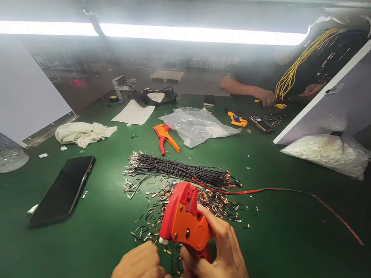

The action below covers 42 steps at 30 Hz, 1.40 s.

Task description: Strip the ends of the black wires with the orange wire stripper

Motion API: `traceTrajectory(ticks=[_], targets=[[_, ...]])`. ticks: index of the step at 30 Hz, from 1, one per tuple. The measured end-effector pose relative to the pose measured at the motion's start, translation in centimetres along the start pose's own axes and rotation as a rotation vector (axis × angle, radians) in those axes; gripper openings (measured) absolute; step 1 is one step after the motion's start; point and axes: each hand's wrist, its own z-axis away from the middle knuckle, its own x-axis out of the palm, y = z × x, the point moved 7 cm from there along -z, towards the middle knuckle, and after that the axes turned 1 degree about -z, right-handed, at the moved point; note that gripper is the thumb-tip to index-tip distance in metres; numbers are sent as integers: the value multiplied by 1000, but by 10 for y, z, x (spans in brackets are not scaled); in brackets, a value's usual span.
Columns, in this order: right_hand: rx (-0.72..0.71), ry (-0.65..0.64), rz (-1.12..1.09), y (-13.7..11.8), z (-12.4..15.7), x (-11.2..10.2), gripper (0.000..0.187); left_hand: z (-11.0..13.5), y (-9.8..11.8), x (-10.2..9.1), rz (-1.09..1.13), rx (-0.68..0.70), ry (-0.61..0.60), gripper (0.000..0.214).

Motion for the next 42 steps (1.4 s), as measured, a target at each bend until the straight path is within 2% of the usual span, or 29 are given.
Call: traceTrajectory(ticks=[3, 5, 12, 18, 22, 27, 29, 32, 37, 42], targets=[[-37, 101, 123, -7, 1, -2, 72, -4, 1, -2, -16, -4, 15, 42], [-35, 108, 115, -9, 1, 0, 70, -5, 1, -3, -16, -14, 22, 41], [48, -47, 10, -7, -6, 5, 68, 2, 1, 1, -82, -36, -5, 40], [42, -60, 90, -8, -9, 2, 38, 5, 1, 3, -86, -45, -22, 35], [-76, -65, 205, -20, -13, 2, 25, 4, 4, 1, -90, -29, -28, 34], [-424, 30, 540, -53, -7, 10, 27, 4, 7, 1, -79, -40, -47, 36], [-516, 49, 628, -61, -3, 15, 29, 3, 7, 1, -67, -37, -37, 37], [-574, 41, 687, -67, 0, 20, 30, 3, 8, 0, -56, -29, -13, 39], [-594, 82, 675, -69, -1, 18, 27, 3, 6, -1, -78, -36, -5, 40], [-604, 95, 658, -66, -1, 19, 37, 0, 5, -5, -109, -10, 26, 41]])
